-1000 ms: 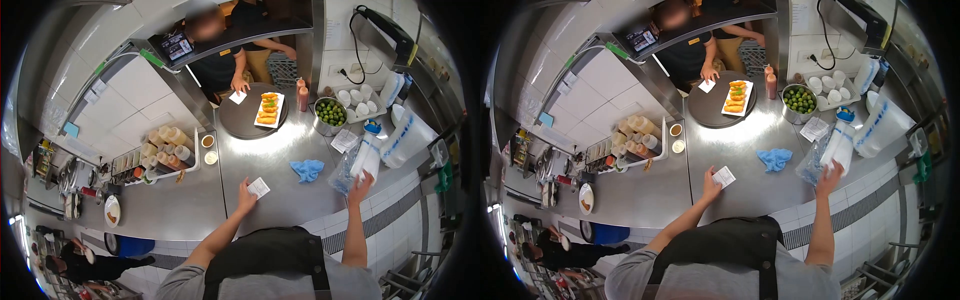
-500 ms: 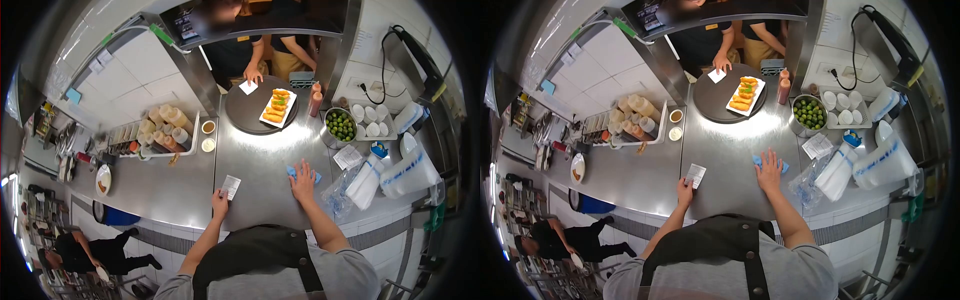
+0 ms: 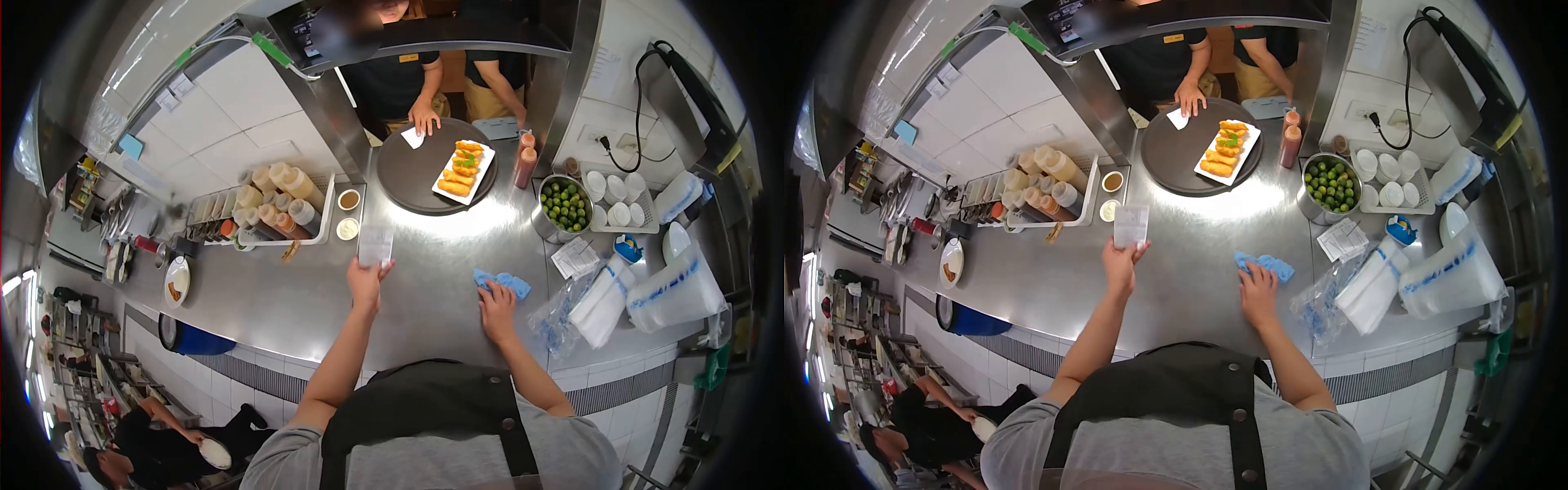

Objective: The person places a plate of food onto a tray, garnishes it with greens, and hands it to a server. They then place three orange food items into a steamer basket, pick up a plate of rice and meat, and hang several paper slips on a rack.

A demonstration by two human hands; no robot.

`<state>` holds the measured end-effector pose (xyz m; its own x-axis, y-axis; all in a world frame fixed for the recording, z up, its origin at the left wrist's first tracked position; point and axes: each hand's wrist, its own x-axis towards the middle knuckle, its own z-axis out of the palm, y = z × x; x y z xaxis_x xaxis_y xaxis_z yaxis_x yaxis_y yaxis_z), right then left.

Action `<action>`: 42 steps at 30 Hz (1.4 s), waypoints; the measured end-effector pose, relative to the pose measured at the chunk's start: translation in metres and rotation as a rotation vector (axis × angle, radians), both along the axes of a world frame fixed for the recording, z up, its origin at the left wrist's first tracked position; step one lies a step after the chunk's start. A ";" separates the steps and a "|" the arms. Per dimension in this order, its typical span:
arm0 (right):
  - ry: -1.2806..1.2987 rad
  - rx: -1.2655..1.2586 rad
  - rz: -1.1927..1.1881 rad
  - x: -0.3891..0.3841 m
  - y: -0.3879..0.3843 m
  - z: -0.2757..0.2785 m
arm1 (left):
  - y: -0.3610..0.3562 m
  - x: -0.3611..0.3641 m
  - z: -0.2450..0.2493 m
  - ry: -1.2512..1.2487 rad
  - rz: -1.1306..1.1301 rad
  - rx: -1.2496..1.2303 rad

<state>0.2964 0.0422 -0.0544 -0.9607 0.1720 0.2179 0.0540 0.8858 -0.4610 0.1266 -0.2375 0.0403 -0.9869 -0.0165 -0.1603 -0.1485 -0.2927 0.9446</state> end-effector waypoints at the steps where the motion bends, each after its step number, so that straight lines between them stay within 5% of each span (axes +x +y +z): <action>1: 0.024 0.016 -0.014 0.002 0.005 -0.012 | 0.002 -0.007 0.016 0.024 -0.040 -0.024; 7: -0.160 -0.011 -0.446 -0.026 0.054 -0.004 | 0.004 -0.039 0.134 0.280 0.064 0.080; 11: -0.379 -0.088 -0.637 -0.054 0.060 0.046 | -0.001 -0.032 0.160 0.356 0.096 0.197; 14: -0.289 -0.136 -0.440 -0.059 0.059 0.067 | -0.002 -0.020 0.161 0.278 0.043 0.132; 16: 0.030 -0.237 -0.173 -0.066 0.056 0.075 | -0.003 -0.018 0.158 0.212 -0.064 -0.082; 20: 0.275 -0.549 0.167 -0.087 0.007 0.193 | 0.005 -0.014 0.160 0.229 -0.426 -0.328; 23: 0.312 -0.891 0.339 -0.097 -0.022 0.233 | 0.012 -0.009 0.170 0.231 -0.589 -0.511; 25: -0.010 -0.817 0.359 -0.109 -0.018 0.223 | 0.013 -0.008 0.169 0.251 -0.569 -0.519; 26: -0.168 -0.776 0.368 -0.112 -0.017 0.215 | 0.012 -0.007 0.164 0.273 -0.495 -0.483; 30: 0.278 -1.341 -0.041 -0.127 -0.016 0.162 | 0.008 0.000 0.130 0.234 -0.115 -0.343; 36: 0.587 -1.442 -0.338 -0.113 0.009 0.126 | -0.022 0.060 0.004 -0.112 -0.403 -0.474; 42: 0.581 -1.481 -0.289 -0.115 0.022 0.134 | -0.052 0.105 -0.108 0.111 -0.339 -0.954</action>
<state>0.1813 0.0645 0.0792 -0.7117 0.7024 0.0083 -0.3461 -0.3403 -0.8743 0.2318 -0.2896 -0.0680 -0.9719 0.1940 -0.1336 0.0194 0.6312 0.7754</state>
